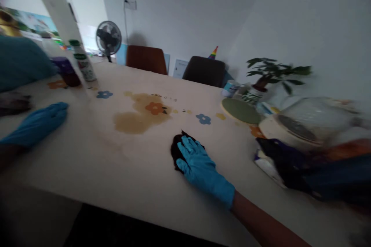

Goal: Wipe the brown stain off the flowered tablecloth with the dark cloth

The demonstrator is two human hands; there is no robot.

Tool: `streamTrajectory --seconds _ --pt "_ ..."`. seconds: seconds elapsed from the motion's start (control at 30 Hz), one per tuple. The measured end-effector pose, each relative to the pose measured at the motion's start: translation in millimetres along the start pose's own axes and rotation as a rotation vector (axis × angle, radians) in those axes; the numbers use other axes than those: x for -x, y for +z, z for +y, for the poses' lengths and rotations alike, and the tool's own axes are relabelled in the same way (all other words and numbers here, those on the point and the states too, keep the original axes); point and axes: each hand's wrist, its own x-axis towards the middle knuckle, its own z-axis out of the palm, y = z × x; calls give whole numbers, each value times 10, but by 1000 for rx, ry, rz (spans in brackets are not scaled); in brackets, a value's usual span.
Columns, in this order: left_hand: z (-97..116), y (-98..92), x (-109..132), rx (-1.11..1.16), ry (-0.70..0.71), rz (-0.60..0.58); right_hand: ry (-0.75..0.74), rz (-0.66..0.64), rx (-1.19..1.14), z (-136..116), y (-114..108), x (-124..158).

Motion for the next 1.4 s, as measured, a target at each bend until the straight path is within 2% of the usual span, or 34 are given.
streamTrajectory --seconds 0.13,0.23,0.37,0.53,0.67,0.87,1.07,1.17,1.23,1.4 --pt "292 -283 21 120 -139 -118 -230 21 -86 -235 59 -27" --pt "402 -389 22 178 -142 -136 -383 -1 -149 -412 53 -198" --pt "422 -421 34 202 -164 -154 -508 -50 -195 -814 -43 -587" --pt "402 -427 30 226 -156 -182 -649 -118 -246 -1476 -114 -1220" --pt "374 -371 14 261 -128 -148 -665 -115 -208 -1973 -28 -1709" --pt "259 -185 -63 338 -197 -45 -602 -86 -227 -2593 148 -2407" --pt "33 -230 -26 354 -126 -5 -526 -80 -175 -3169 144 -2976" --pt "-27 -235 -12 305 -80 10 -496 -49 -92 -3331 134 -3083" --pt "-47 -209 -14 256 -60 14 -511 -33 -65 -3355 130 -3058" --pt "-80 -182 -22 207 -66 4 -629 -32 -50 -3135 126 -2701"
